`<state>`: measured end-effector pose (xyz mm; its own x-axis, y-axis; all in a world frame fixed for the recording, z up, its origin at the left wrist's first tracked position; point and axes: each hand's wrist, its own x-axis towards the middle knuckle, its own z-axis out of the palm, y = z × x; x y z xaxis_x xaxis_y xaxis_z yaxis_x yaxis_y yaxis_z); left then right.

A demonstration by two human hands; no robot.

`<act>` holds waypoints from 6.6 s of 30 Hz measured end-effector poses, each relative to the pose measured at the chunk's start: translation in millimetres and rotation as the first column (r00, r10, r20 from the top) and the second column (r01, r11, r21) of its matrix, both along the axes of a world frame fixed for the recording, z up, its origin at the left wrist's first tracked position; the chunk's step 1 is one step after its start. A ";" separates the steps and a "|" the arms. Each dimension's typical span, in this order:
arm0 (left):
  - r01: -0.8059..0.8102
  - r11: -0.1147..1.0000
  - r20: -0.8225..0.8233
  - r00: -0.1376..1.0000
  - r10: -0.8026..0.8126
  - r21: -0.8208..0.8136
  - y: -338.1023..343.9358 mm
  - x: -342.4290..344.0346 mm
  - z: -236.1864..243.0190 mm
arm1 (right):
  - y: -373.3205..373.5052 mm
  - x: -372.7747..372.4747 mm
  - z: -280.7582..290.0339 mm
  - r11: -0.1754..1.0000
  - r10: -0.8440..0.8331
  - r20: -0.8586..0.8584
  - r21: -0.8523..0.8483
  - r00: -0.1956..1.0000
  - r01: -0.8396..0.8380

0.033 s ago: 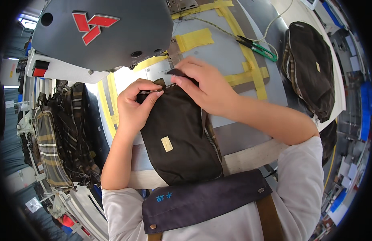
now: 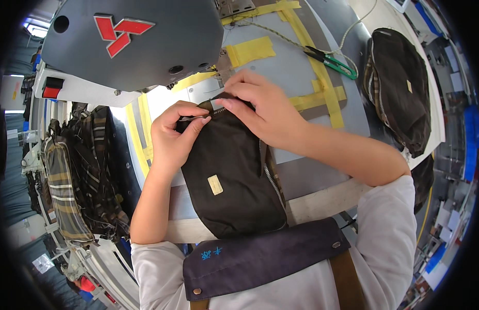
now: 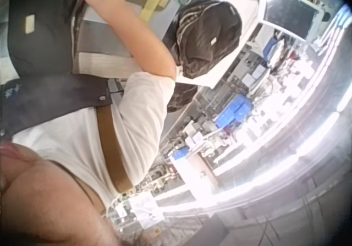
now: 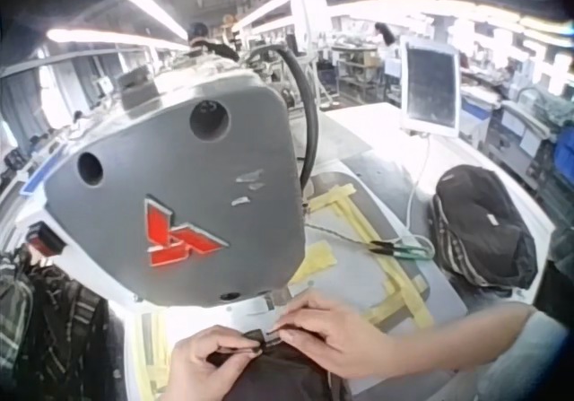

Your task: The person aligns the zipper of a dark fabric bag under a sewing machine and sews along the zipper line. They repeat this process on multiple bags, handling each one individually and moving finished items aside.

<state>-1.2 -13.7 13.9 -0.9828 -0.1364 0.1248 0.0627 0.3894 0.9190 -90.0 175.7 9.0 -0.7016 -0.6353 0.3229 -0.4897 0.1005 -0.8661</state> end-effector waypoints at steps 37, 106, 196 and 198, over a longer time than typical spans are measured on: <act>-0.019 0.999 0.190 0.982 0.012 0.033 1.0 0.2 2.2 | -1.2 -19.2 15.6 0.919 0.218 0.432 0.210 0.875 -0.332; -0.070 0.991 0.130 0.990 0.055 0.110 5.7 1.3 -0.1 | -5.6 -6.1 8.5 0.968 0.124 0.418 0.149 0.900 -0.203; -0.081 0.948 0.254 0.953 0.163 -0.306 12.4 -52.9 -1.4 | -12.7 -51.9 15.4 0.812 -0.088 0.096 0.583 0.991 0.015; -0.082 0.949 0.254 0.953 0.164 -0.304 10.0 -55.0 -4.6 | -13.9 -54.7 17.9 0.818 -0.072 0.107 0.575 0.992 -0.003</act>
<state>-56.2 -3.7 9.3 -0.9617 -0.2573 -0.0940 -0.2401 0.6268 0.7412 -144.6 161.8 26.9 -0.7355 -0.6536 -0.1784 -0.3747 0.6118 -0.6966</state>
